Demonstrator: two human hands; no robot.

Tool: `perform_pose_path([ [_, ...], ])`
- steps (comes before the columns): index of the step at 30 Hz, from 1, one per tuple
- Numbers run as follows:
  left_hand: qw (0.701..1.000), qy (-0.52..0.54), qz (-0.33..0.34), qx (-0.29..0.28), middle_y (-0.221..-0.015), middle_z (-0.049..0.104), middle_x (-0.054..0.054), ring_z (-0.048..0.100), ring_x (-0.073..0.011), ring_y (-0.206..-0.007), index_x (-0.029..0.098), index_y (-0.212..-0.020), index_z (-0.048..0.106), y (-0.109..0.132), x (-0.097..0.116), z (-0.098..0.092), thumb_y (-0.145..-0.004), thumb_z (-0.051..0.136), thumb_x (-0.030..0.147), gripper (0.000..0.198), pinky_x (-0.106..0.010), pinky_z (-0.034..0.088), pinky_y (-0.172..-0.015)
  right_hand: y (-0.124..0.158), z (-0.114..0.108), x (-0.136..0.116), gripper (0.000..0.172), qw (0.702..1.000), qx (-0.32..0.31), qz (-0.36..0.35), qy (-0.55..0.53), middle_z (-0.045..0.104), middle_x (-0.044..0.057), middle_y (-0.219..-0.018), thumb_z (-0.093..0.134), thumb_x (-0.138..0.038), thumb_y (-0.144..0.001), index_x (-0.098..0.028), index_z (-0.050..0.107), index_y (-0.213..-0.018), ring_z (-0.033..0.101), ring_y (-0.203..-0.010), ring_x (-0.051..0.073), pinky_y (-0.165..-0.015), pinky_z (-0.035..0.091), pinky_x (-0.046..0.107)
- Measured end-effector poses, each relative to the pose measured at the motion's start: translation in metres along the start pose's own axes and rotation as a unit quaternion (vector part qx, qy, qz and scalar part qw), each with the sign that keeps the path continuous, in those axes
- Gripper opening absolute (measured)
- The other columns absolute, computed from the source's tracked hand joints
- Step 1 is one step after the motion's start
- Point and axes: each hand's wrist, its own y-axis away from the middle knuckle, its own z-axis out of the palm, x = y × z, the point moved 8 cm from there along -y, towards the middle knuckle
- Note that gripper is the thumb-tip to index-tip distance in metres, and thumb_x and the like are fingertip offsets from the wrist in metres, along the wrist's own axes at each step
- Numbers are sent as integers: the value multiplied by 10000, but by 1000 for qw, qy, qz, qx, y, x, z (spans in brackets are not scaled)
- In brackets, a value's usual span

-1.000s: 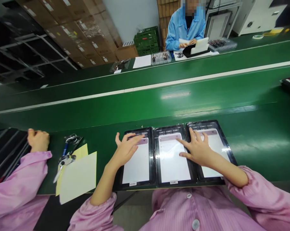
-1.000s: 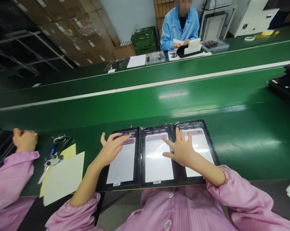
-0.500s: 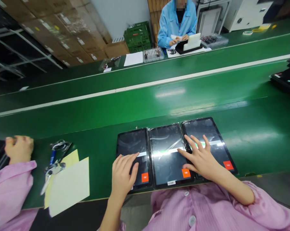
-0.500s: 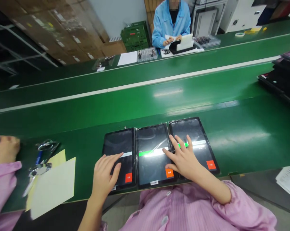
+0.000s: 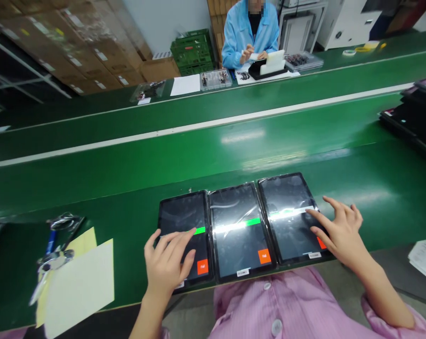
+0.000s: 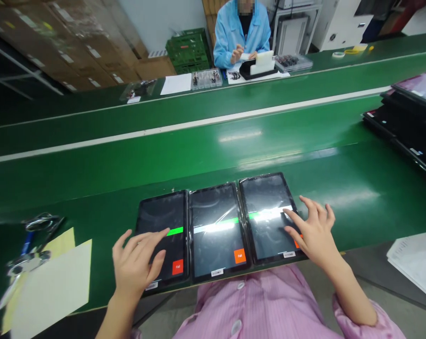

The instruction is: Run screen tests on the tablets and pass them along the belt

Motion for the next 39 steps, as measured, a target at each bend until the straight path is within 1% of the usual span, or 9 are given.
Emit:
perform_pose_path([
  [3, 998, -22, -20, -49, -950, 750, -95, 672, -243, -860, 170, -1170, 641, -11, -11, 10, -966, 481, 260, 274, -445, 415, -1000, -1, -1, 16, 408, 999, 10, 38, -35, 412, 147, -1418, 370, -501, -1016, -305, 659, -1228, 419, -1257, 398, -1060, 234, 696],
  [7, 976, -5, -99, -196, -1297, 659, -145, 616, -302, -1167, 167, -1344, 561, -26, -42, 52, -1002, 352, 375, 452, -520, 413, -1057, -13, 7, 53, 513, 972, 80, 128, -179, 549, 162, -1256, 359, -587, -995, -235, 584, -1292, 513, -1169, 352, -1019, 375, 579],
  [12, 934, 15, -163, -318, -1553, 432, -136, 413, -328, -1418, 187, -1483, 430, -50, -63, 97, -996, 267, 315, 530, -671, 277, -1141, -39, 67, 80, 499, 855, 53, 262, -445, 672, 102, -1027, 506, -655, -888, -221, 634, -1099, 636, -887, 251, -805, 521, 389],
  [15, 926, -5, -149, -347, -1470, 535, -142, 481, -327, -1368, 202, -1427, 503, -61, -59, 107, -993, 312, 315, 488, -717, 150, -1166, -43, 84, 81, 489, 819, 68, 307, -480, 704, 85, -932, 632, -642, -785, -206, 674, -1004, 640, -835, 244, -756, 522, 365],
  [18, 926, -27, -143, -349, -1366, 624, -157, 568, -331, -1283, 200, -1367, 557, -63, -58, 105, -989, 357, 354, 454, -722, 88, -1171, -39, 84, 79, 469, 815, 80, 318, -478, 721, 84, -900, 685, -604, -750, -195, 707, -978, 638, -768, 230, -697, 517, 348],
  [23, 911, -28, -150, -383, -1497, 486, -190, 480, -358, -1373, 189, -1425, 494, -56, -58, 103, -928, 449, 380, 534, -736, 146, -1148, -26, 78, 80, 425, 804, 95, 361, -463, 714, 90, -774, 739, -570, -697, -173, 725, -849, 633, -676, 221, -607, 511, 323],
  [28, 909, -38, -181, -374, -1518, 445, -211, 435, -369, -1406, 153, -1409, 504, -59, -53, 104, -856, 517, 355, 590, -713, 146, -1162, -29, 69, 81, 387, 823, 107, 350, -434, 702, 82, -729, 737, -559, -696, -180, 712, -768, 638, -657, 224, -585, 517, 321],
  [34, 903, -2, -191, -386, -1435, 549, -210, 505, -339, -1356, 156, -1330, 551, -67, -57, 106, -829, 531, 333, 532, -664, 191, -1175, -36, 74, 81, 374, 833, 65, 324, -444, 691, 71, -757, 717, -545, -721, -188, 695, -833, 633, -677, 218, -599, 518, 314],
  [39, 898, 6, -212, -384, -1134, 748, -101, 698, -308, -1072, 217, -1224, 609, -72, -63, 105, -885, 491, 364, 388, -650, 188, -1180, -37, 77, 80, 458, 842, 73, 305, -439, 706, 81, -872, 656, -548, -765, -179, 706, -1033, 630, -759, 225, -684, 517, 342],
])
